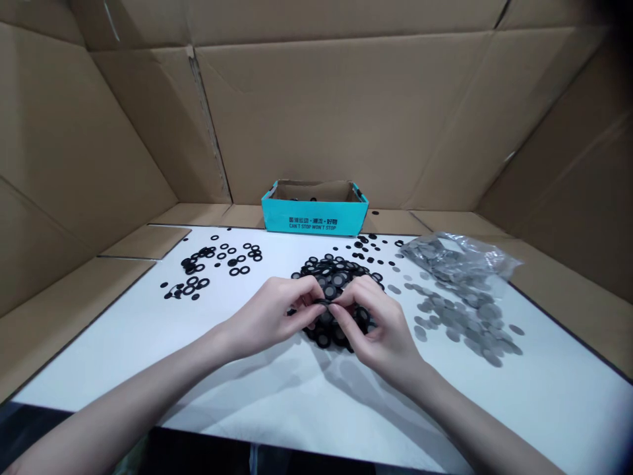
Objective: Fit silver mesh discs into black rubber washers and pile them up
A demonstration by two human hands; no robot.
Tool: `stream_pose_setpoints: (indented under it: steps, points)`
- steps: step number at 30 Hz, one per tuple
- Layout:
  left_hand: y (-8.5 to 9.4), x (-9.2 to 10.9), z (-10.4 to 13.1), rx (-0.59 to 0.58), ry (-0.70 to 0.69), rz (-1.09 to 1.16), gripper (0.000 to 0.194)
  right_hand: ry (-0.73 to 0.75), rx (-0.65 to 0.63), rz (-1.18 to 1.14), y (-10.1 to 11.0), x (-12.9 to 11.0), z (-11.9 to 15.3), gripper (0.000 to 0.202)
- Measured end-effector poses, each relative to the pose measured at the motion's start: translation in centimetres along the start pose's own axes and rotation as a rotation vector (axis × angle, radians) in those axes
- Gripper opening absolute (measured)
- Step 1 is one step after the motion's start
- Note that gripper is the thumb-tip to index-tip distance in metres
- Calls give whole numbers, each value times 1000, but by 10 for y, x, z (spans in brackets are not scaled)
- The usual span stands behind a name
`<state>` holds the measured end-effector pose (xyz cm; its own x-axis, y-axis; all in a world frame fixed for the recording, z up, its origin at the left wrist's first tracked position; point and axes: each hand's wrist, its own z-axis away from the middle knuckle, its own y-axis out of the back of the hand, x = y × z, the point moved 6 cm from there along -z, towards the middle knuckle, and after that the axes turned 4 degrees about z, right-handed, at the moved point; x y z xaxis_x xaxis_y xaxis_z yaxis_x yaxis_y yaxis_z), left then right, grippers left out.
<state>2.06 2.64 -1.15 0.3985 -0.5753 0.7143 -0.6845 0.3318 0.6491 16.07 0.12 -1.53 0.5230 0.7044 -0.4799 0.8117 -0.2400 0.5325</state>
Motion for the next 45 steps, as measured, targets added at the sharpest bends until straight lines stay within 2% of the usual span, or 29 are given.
stream_pose_setpoints:
  steps: [4, 7, 15, 21, 27, 30, 34, 41, 45]
  points:
    - [1, -6, 0, -32, 44, 34, 9, 2, -78, -1, -5, 4, 0, 14]
    - [3, -7, -1, 3, 52, 37, 9, -22, -99, -12, -7, 9, 0, 8]
    - [-3, -1, 0, 24, 20, 60, 16, -109, -86, -65, -3, 11, 0, 17]
    - [-4, -2, -1, -16, 21, 9, 9, -67, -36, -18, -2, 5, 2, 18]
    - [-5, -15, -1, 38, 131, 167, 10, -57, -73, 12, -3, 10, 1, 13]
    - [-4, -13, -2, 52, 99, 116, 9, -44, -69, -2, -1, 11, -1, 6]
    - [-5, -10, -2, 37, 73, 70, 10, -28, -78, 0, -1, 11, 0, 13]
    - [-10, -10, 0, -55, 121, 146, 11, -5, -53, -20, -2, 8, 1, 16]
    - [-8, -7, 0, -40, 86, 148, 9, 28, -15, 6, 1, 4, 1, 17]
